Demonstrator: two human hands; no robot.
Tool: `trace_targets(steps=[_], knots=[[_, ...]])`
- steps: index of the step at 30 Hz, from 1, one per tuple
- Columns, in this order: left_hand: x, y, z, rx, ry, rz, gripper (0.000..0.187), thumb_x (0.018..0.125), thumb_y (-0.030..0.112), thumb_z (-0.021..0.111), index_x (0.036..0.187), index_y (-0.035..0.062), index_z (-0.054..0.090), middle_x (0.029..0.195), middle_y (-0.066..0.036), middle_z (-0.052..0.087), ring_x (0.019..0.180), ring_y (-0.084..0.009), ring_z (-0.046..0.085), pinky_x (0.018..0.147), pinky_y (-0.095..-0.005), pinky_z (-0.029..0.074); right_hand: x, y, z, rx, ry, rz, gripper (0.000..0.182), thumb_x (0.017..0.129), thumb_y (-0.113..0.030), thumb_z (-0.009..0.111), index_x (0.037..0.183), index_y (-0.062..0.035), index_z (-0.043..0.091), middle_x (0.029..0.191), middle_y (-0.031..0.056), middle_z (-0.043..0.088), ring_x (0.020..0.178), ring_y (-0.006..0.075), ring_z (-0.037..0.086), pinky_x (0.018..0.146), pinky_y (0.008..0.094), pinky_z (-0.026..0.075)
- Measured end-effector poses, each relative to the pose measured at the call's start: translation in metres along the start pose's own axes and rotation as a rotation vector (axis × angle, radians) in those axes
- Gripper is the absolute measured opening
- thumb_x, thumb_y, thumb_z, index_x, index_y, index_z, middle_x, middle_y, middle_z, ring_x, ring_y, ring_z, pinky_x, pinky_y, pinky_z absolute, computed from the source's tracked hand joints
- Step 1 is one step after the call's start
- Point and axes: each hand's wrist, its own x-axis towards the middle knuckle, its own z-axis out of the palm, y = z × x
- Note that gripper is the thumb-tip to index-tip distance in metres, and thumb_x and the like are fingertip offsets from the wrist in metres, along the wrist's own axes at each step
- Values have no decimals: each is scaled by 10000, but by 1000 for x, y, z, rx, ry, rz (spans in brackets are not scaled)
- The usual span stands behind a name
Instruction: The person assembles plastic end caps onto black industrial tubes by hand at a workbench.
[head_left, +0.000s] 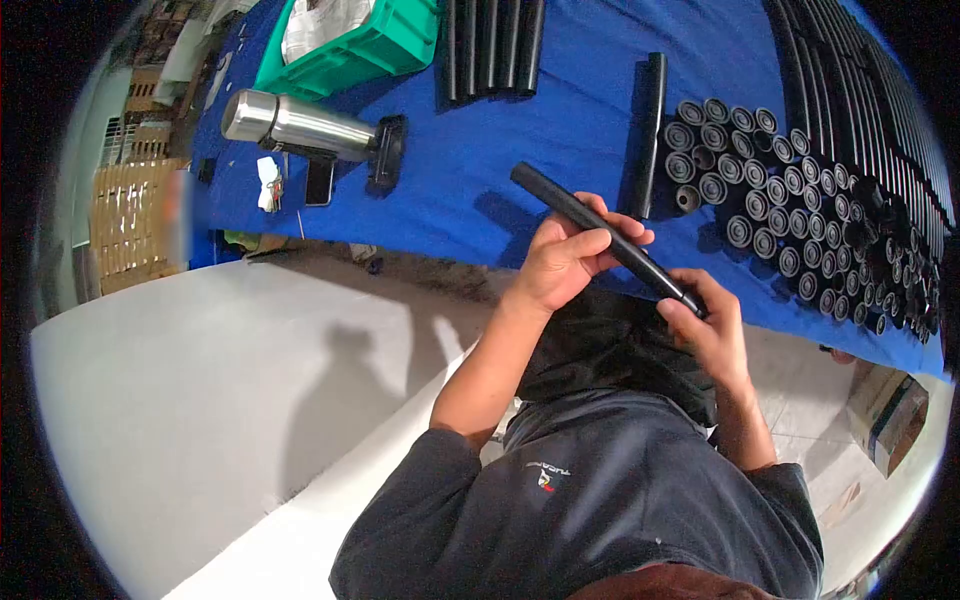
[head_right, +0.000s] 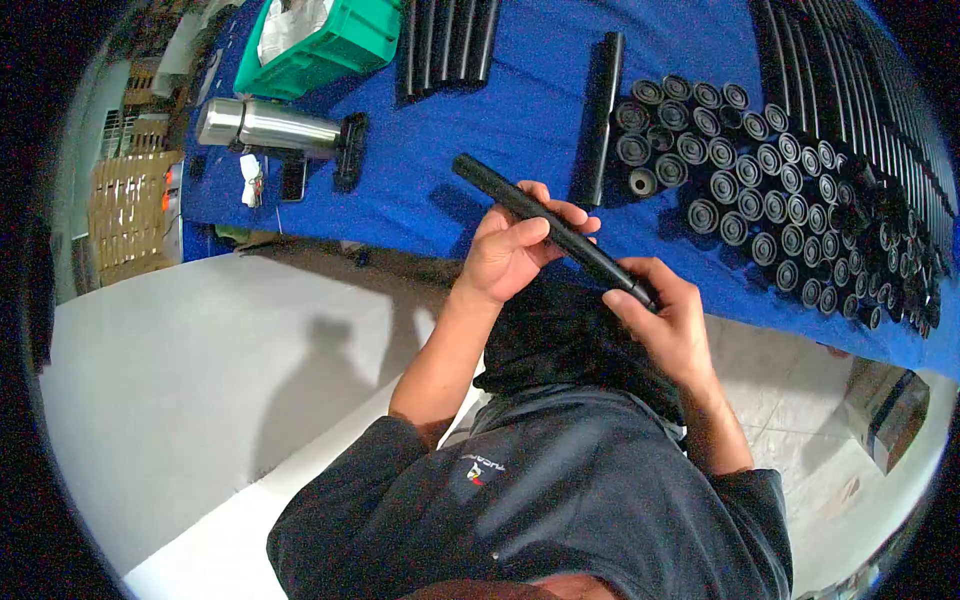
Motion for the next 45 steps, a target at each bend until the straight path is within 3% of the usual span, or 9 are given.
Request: trace_targets(steps=[7, 10, 14, 20, 23, 28, 32, 36, 45], knots=[[0, -1, 0, 0, 7, 7, 301, 951, 45, 656, 1212, 122, 528, 1251, -248, 650, 1239, -450, 602, 1045, -568, 517, 6, 14, 8, -535, 254, -670, 351, 902, -132, 744, 1187, 41, 635, 849, 84, 665, 737, 172, 638, 681, 337, 517], [-1, -1, -2, 13, -46, 5, 304, 960, 53, 648, 1229, 126, 525, 1264, -250, 645, 1240, -448, 602, 1047, -562, 517, 0, 2, -4, 193, -52, 110, 382, 879, -132, 760, 1192, 45, 632, 933, 181, 670, 808, 284, 658, 751, 394, 524], [0, -2, 0, 7, -16, 8, 295, 969, 63, 642, 1235, 125, 529, 1263, -248, 648, 1246, -450, 599, 1050, -562, 514, 4, 18, 8, -590, 283, -668, 380, 880, -133, 760, 1191, 47, 635, 882, 115, 671, 773, 219, 651, 676, 329, 511], [2, -2, -4, -18, -31, 12, 273, 974, 70, 638, 1224, 127, 546, 1254, -244, 654, 1252, -447, 595, 1062, -555, 509, -1, 5, 0, 60, 32, 38, 389, 862, -99, 777, 1196, 41, 635, 920, 169, 657, 767, 284, 651, 659, 352, 510], [1, -2, -2, -16, -4, 9, 268, 973, 68, 636, 1220, 129, 555, 1254, -245, 654, 1252, -443, 596, 1062, -554, 512, 9, 20, 6, -617, 309, -772, 361, 892, -105, 756, 1195, 47, 631, 815, 51, 645, 714, 156, 635, 617, 301, 500], [1, -2, -4, -3, -31, 0, 275, 973, 69, 637, 1226, 132, 550, 1254, -247, 652, 1252, -438, 598, 1054, -553, 518, 2, 7, -4, 163, -12, 102, 374, 871, -100, 777, 1188, 39, 637, 887, 152, 650, 732, 268, 648, 640, 353, 514], [1, -1, -1, -19, -2, -6, 276, 969, 63, 639, 1221, 131, 551, 1260, -248, 648, 1254, -438, 596, 1039, -543, 532, 11, 16, 2, -643, 313, -820, 322, 927, -126, 737, 1199, 15, 639, 746, -23, 618, 613, 53, 569, 551, 233, 462], [0, -1, -2, -8, -4, -5, 265, 964, 60, 644, 1204, 127, 555, 1265, -247, 645, 1254, -440, 596, 1021, -529, 548, 0, -2, -2, 128, 0, -17, 350, 918, -132, 751, 1214, 12, 631, 763, -22, 615, 634, 53, 566, 562, 227, 455], [-1, -1, -3, -15, -8, -13, 257, 955, 56, 652, 1186, 119, 559, 1262, -243, 648, 1256, -436, 595, 1020, -519, 550, 2, 8, -7, 228, -44, 19, 343, 911, -162, 758, 1187, 9, 649, 763, -27, 606, 635, 46, 541, 574, 214, 436]])
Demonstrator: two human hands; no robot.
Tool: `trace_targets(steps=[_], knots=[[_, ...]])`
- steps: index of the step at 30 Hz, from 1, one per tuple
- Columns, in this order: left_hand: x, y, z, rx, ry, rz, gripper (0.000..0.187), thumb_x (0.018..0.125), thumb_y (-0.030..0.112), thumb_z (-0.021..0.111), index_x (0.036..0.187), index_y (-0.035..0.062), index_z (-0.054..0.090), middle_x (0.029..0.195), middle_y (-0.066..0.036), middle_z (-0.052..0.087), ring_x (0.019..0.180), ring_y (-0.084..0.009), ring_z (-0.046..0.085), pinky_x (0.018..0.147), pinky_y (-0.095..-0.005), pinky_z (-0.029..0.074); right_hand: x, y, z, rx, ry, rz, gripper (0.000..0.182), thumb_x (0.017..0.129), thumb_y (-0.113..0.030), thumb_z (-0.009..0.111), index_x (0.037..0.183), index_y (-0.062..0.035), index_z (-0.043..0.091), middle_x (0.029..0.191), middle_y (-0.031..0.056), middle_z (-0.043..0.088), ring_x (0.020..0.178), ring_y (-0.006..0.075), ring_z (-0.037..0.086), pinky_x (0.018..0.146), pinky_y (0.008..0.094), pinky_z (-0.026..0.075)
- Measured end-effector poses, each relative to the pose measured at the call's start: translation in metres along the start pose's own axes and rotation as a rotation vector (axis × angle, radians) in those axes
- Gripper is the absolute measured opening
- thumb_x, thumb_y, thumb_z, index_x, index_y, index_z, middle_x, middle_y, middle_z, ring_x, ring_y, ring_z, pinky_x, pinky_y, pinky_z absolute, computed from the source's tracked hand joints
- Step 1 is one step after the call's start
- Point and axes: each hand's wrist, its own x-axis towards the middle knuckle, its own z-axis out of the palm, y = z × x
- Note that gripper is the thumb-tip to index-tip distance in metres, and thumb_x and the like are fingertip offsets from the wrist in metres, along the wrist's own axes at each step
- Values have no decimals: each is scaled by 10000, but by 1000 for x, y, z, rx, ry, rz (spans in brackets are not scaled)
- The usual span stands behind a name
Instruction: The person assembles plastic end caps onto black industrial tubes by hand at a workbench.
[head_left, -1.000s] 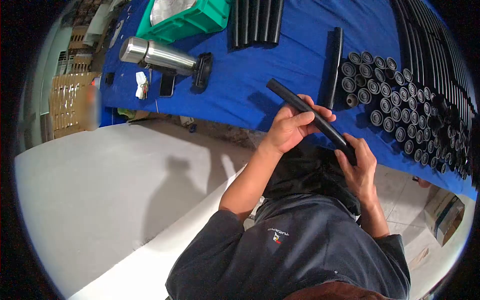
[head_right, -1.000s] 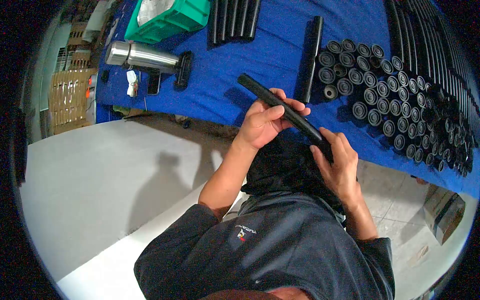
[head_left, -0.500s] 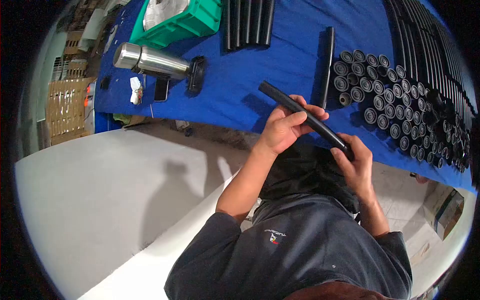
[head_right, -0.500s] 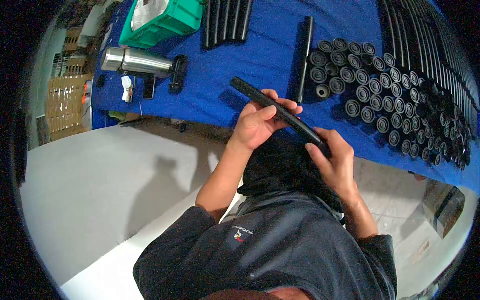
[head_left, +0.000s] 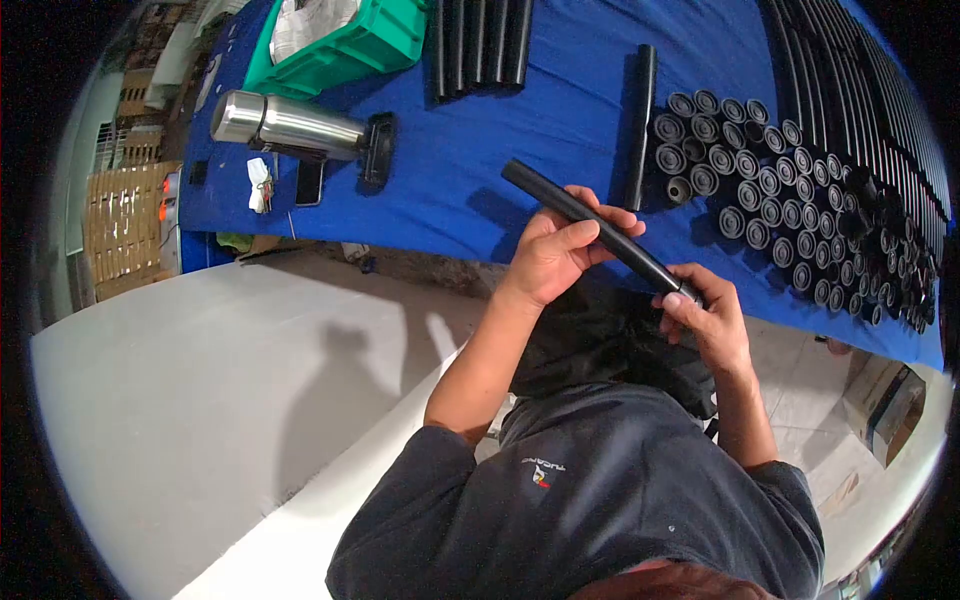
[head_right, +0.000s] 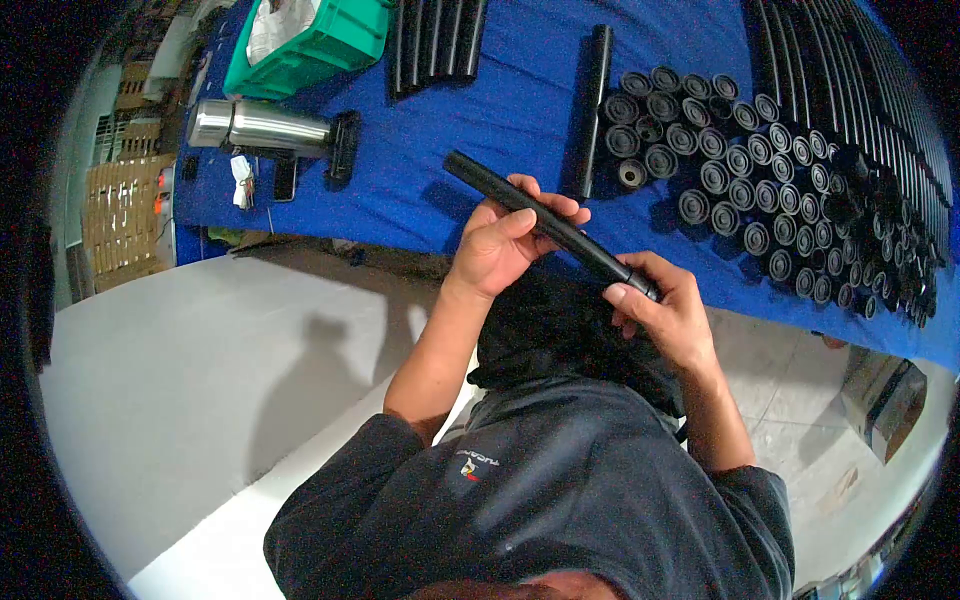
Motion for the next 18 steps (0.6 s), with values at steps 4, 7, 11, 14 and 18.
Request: trace_targets(steps=[4, 7, 11, 14, 18], knots=[[2, 0, 5, 24, 23, 11, 256, 952, 49, 653, 1181, 114, 557, 1263, -247, 646, 1261, -431, 593, 1019, -511, 554, 0, 7, 4, -212, 119, -150, 354, 905, -180, 758, 1180, 15, 650, 781, -13, 628, 649, 61, 574, 579, 224, 467], [1, 2, 4, 7, 11, 1, 259, 951, 41, 649, 1182, 107, 554, 1265, -251, 644, 1262, -431, 593, 1013, -506, 561, 1, 5, 4, -148, 101, -142, 351, 907, -184, 756, 1173, 19, 652, 788, -7, 638, 660, 65, 595, 577, 230, 479], [2, 1, 0, -16, -11, 6, 271, 944, 34, 653, 1185, 101, 549, 1268, -256, 641, 1258, -443, 593, 1011, -513, 562, 2, 1, 3, 23, 32, -64, 339, 910, -180, 754, 1165, 20, 656, 788, -7, 637, 659, 57, 590, 577, 219, 464], [2, 0, 1, -11, -8, 9, 286, 933, 36, 665, 1186, 98, 547, 1263, -259, 643, 1253, -455, 592, 1022, -528, 553, 2, 3, 1, -48, 31, -57, 340, 908, -175, 755, 1166, 23, 655, 785, -9, 637, 660, 56, 588, 587, 215, 466], [1, 3, 5, -21, 5, -12, 307, 918, 35, 679, 1187, 101, 548, 1262, -259, 644, 1251, -466, 590, 1037, -551, 537, -6, -5, 9, -152, 77, -98, 349, 899, -153, 763, 1172, 32, 651, 779, -12, 637, 664, 55, 583, 601, 223, 472]])
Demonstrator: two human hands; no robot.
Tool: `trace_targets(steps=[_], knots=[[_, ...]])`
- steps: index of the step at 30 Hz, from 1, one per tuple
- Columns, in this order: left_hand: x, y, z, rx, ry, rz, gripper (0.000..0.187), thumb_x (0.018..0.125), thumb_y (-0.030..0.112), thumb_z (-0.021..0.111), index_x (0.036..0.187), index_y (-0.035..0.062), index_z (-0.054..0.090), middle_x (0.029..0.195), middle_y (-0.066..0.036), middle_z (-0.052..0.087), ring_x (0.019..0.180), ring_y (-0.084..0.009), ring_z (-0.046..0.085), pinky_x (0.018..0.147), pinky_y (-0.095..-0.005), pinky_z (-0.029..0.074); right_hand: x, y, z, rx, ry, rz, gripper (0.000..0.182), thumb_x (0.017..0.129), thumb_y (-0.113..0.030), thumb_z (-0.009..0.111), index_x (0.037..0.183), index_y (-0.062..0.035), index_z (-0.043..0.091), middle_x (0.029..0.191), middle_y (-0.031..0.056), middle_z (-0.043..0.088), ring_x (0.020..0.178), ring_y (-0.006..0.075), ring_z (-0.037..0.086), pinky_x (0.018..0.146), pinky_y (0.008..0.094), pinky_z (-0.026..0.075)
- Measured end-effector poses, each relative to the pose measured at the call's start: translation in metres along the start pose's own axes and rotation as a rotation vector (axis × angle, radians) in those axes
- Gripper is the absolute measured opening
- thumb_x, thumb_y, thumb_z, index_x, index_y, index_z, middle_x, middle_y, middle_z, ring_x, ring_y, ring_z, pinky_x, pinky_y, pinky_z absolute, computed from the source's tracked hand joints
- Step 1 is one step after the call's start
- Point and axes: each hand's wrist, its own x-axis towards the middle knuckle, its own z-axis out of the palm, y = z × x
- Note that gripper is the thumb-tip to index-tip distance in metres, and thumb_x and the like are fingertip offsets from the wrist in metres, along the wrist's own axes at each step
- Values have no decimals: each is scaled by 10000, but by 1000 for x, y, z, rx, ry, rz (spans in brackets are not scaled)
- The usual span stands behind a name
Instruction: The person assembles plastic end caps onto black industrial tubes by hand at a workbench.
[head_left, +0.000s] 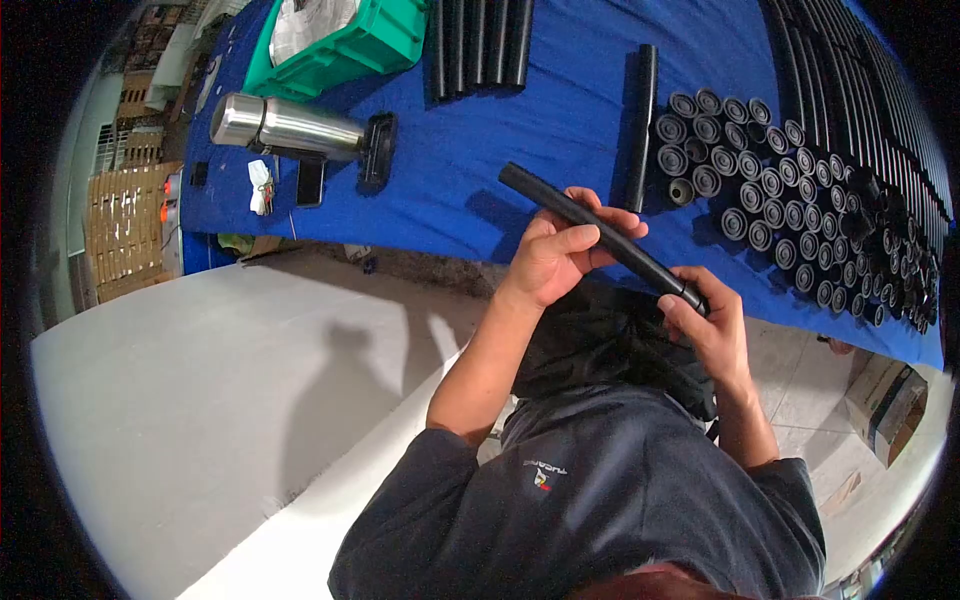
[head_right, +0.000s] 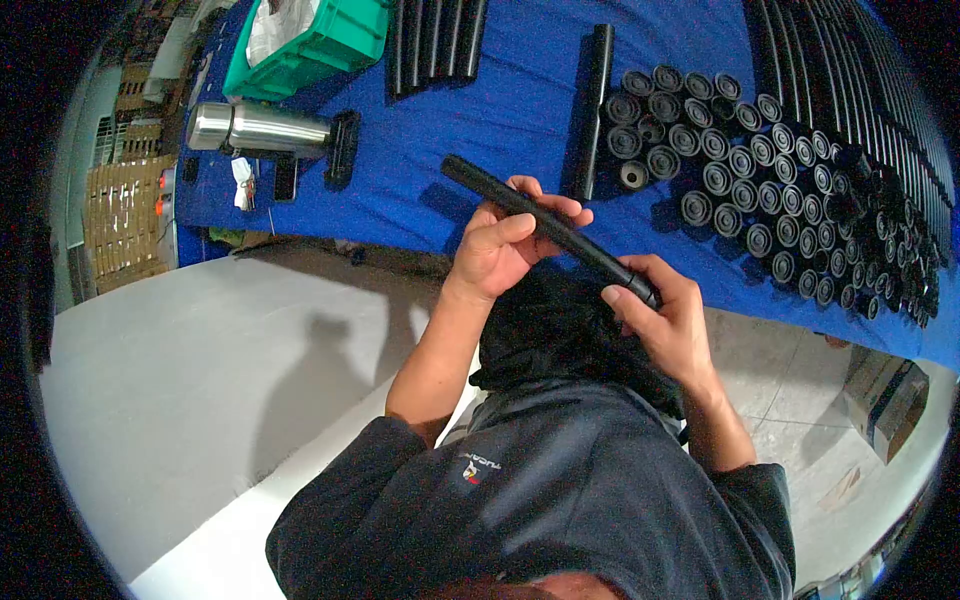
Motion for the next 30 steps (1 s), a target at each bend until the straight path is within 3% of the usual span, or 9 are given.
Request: trace_targets(steps=[9, 12, 15, 18, 20, 22, 26, 30], knots=[[0, -2, -8, -22, -11, 1, 357, 915, 9, 667, 1240, 111, 560, 1271, -258, 639, 1292, -472, 556, 1052, -575, 520, 2, 4, 0, -107, 61, -108, 368, 879, -115, 773, 1193, 28, 646, 789, -8, 638, 685, 64, 589, 629, 231, 472], [0, -1, -8, -21, -2, 2, 371, 916, -1, 660, 1255, 109, 557, 1280, -257, 636, 1295, -474, 552, 1058, -580, 513, 12, 10, -1, -515, 166, -544, 385, 870, -114, 785, 1205, 11, 643, 825, 4, 647, 707, 64, 591, 645, 232, 473], [0, -1, -9, -19, -5, -1, 377, 916, -7, 657, 1259, 105, 552, 1292, -261, 631, 1298, -481, 546, 1062, -588, 507, 8, 3, -3, 15, 42, -56, 395, 857, -126, 801, 1195, 5, 645, 868, 24, 658, 760, 84, 611, 681, 254, 489], [-2, -2, -7, 8, -2, 5, 376, 922, 12, 670, 1266, 92, 540, 1307, -268, 622, 1305, -472, 543, 1067, -595, 499, 9, 11, -4, -80, 70, -42, 393, 848, -126, 806, 1180, 10, 645, 885, 34, 657, 813, 105, 629, 718, 279, 506], [2, -3, -2, 22, 15, 34, 369, 931, 26, 674, 1268, 84, 535, 1311, -270, 619, 1306, -462, 545, 1068, -592, 500, 10, 15, -2, -380, 161, -386, 394, 841, -145, 814, 1170, -3, 651, 945, 101, 692, 857, 176, 663, 758, 323, 517], [1, -3, -10, 11, -18, 30, 348, 947, 43, 671, 1264, 76, 530, 1314, -271, 614, 1314, -449, 542, 1068, -583, 505, 10, 11, -2, -397, 158, -362, 414, 830, -156, 826, 1175, -10, 651, 1003, 129, 702, 901, 205, 673, 795, 335, 521], [1, -4, -12, -29, -47, 57, 327, 960, 31, 652, 1260, 57, 526, 1297, -273, 616, 1309, -452, 544, 1069, -581, 511, 11, 21, -2, -94, 175, -302, 440, 821, -140, 835, 1190, -4, 639, 1003, 113, 695, 957, 159, 662, 841, 307, 521], [1, -5, -8, 17, -20, 71, 348, 944, 33, 674, 1266, 45, 542, 1257, -269, 640, 1274, -451, 571, 1052, -572, 530, 10, 15, -3, -204, 147, -321, 396, 835, -113, 820, 1174, -3, 646, 938, 83, 692, 888, 118, 656, 770, 286, 523]])
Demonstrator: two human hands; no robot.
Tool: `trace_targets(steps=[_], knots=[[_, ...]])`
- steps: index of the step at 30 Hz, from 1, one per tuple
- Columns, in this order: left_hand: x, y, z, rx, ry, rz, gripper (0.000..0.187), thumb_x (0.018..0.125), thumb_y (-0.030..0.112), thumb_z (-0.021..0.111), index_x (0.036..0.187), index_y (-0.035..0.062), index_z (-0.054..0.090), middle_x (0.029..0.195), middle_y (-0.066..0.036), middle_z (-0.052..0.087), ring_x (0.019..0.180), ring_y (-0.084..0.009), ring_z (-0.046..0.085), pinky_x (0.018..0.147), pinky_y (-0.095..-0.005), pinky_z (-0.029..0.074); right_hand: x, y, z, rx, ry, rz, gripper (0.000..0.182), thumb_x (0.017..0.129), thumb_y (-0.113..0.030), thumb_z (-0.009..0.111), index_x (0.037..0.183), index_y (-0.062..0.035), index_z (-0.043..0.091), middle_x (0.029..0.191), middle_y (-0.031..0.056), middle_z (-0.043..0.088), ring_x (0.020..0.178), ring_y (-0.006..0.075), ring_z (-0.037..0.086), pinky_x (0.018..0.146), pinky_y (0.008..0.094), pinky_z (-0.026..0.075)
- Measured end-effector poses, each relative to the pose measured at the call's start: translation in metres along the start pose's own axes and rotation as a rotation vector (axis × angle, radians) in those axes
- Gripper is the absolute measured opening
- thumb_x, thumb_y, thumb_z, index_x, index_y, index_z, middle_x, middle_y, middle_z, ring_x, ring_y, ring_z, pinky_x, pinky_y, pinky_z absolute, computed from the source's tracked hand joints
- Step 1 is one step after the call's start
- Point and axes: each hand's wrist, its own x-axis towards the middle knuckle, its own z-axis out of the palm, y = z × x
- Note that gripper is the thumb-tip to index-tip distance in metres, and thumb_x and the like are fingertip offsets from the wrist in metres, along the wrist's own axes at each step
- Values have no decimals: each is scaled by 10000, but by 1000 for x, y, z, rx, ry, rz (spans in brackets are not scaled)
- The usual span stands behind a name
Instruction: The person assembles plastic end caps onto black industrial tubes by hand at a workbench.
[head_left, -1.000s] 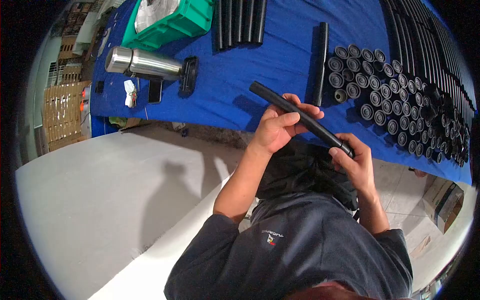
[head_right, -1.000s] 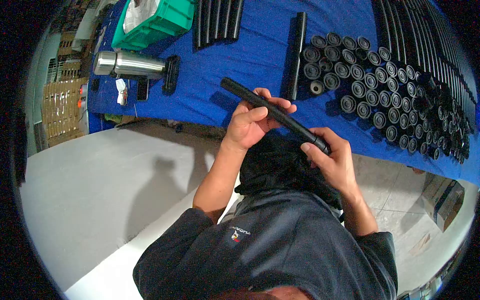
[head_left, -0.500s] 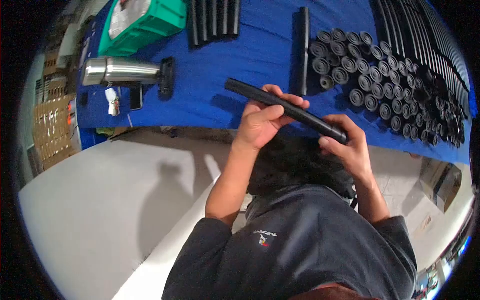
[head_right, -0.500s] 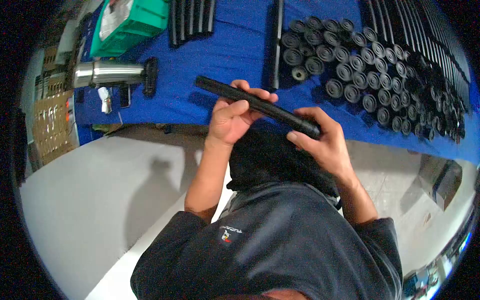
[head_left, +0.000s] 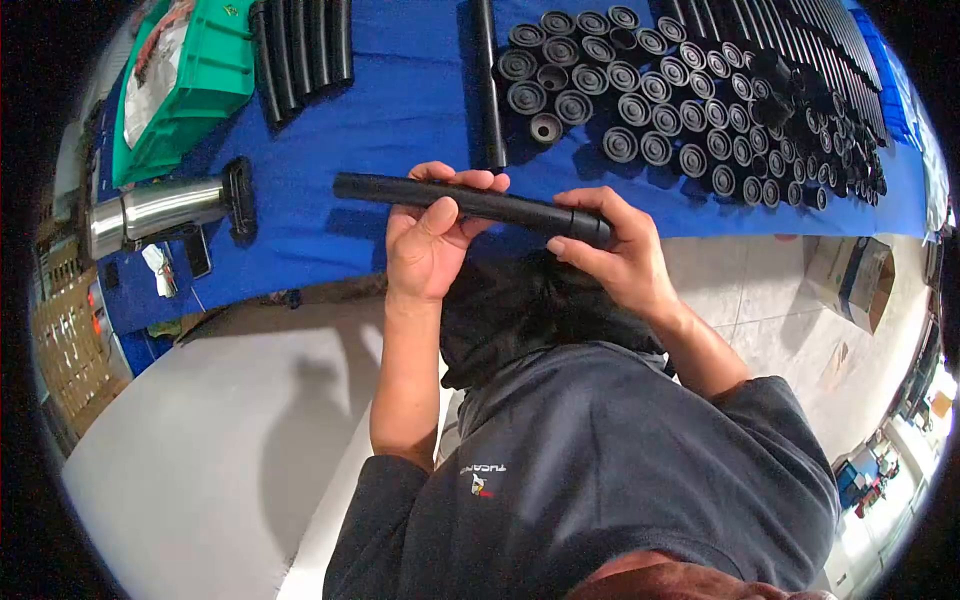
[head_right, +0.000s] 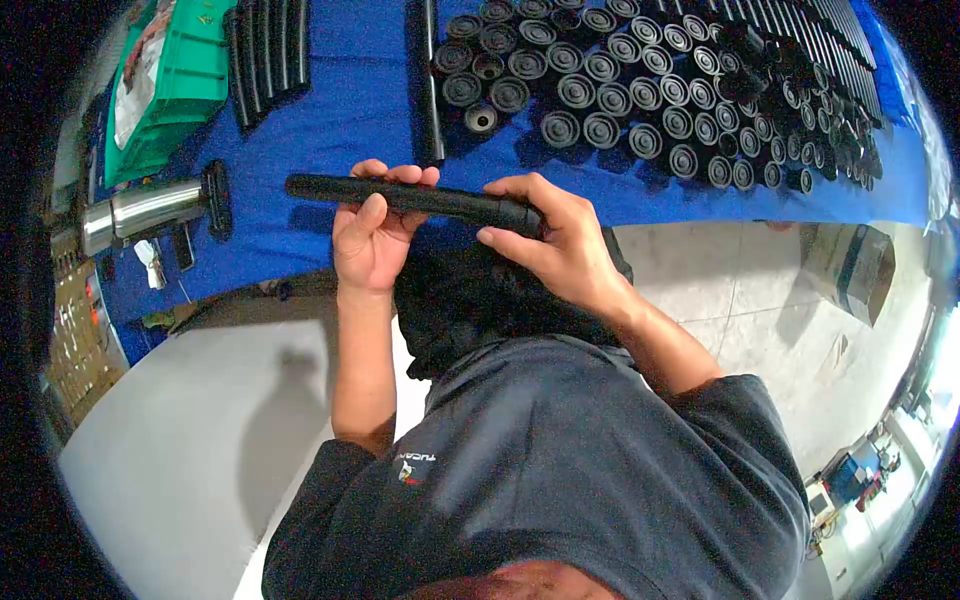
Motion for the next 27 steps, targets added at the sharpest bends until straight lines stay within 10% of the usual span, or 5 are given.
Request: trace_targets(steps=[8, 11, 17, 27], knots=[[-4, -2, 0, 58, 46, 52, 300, 946, 69, 683, 1228, 50, 580, 1251, -253, 653, 1263, -453, 582, 1027, -577, 549, 1, -4, 8, 136, 5, 155, 321, 855, -117, 803, 1127, -13, 670, 862, 66, 686, 836, 77, 657, 691, 243, 497], [-2, -1, 4, 41, 62, 29, 295, 962, 81, 662, 1242, 55, 574, 1272, -258, 641, 1276, -454, 572, 1029, -587, 544, 2, 2, 3, -105, -20, -5, 449, 844, -69, 803, 1248, -19, 613, 993, 88, 682, 928, 102, 669, 763, 247, 525], [-2, 1, 2, -50, 46, 53, 254, 984, 72, 620, 1233, 54, 572, 1281, -277, 627, 1273, -461, 572, 1009, -586, 555, -7, -5, -11, 495, -137, 218, 842, 793, 28, 813, 1500, -68, 366, 1279, 117, 582, 1059, 203, 645, 931, 341, 567], [-1, 0, -7, -22, -35, 31, 313, 1003, 72, 573, 1311, 43, 526, 1331, -288, 601, 1334, -480, 509, 1078, -624, 487, 0, -6, -8, 562, -194, 274, 645, 837, -106, 843, 1383, -31, 507, 994, 39, 651, 872, 86, 637, 747, 248, 531]])
